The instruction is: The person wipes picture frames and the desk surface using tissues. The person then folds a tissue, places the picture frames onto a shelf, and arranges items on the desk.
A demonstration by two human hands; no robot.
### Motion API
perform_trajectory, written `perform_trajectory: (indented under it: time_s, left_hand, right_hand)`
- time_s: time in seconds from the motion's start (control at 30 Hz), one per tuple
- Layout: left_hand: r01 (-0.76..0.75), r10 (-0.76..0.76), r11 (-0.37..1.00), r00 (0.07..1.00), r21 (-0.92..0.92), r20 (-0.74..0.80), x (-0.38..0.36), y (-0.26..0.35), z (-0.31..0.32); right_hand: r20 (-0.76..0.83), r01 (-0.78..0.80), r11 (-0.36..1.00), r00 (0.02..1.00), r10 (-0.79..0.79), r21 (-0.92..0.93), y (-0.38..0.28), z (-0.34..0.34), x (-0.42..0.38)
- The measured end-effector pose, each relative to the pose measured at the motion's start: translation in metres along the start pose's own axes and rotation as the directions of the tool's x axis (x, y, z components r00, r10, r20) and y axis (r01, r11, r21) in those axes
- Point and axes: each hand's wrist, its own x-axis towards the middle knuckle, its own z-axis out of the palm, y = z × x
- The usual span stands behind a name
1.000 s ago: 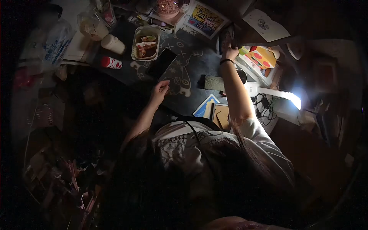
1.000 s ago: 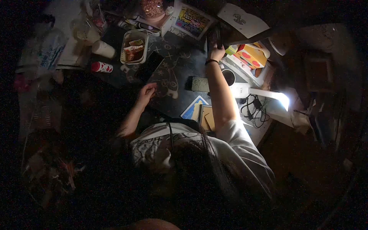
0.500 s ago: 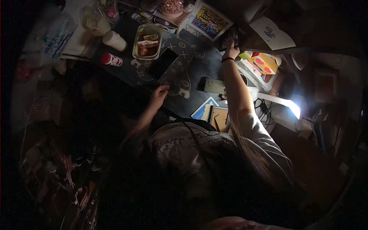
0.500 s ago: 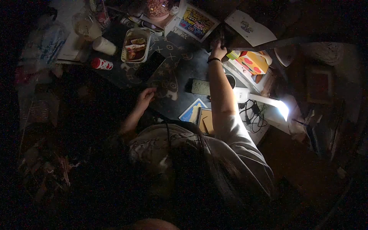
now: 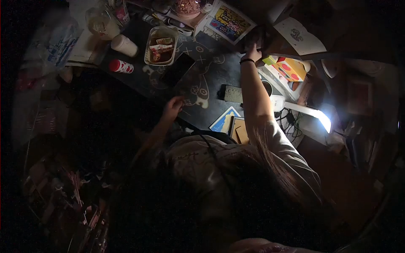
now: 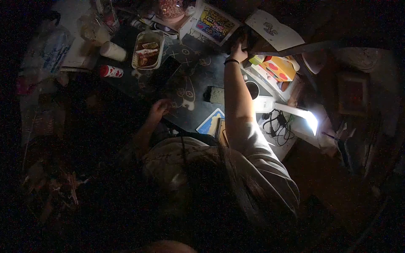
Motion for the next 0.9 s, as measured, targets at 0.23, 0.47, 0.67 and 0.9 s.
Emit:
perform_trajectory:
  time_s: [0.23, 0.47, 0.67, 0.9]
  left_hand:
    - [0.101, -0.077, 0.988, 0.979, 0.119, -0.187, -0.024, 0.037, 0.028]
    - [0.128, -0.102, 0.984, 0.976, 0.127, -0.191, -0.021, 0.031, 0.023]
    - [-0.009, 0.075, 0.964, 0.968, 0.266, -0.238, -0.015, 0.032, 0.025]
    - [0.026, 0.244, 0.870, 0.843, 0.492, -0.478, 0.001, 0.066, 0.020]
  right_hand:
    - [0.032, 0.078, 0.991, 0.997, -0.074, -0.108, 0.038, -0.014, 0.025]
    - [0.170, 0.077, 0.973, 0.985, -0.040, -0.216, 0.022, -0.023, 0.015]
    - [0.184, 0.149, 0.936, 0.978, -0.093, -0.319, 0.039, -0.029, 0.025]
    - [0.327, 0.158, 0.968, 0.941, -0.087, -0.197, 0.037, -0.049, 0.013]
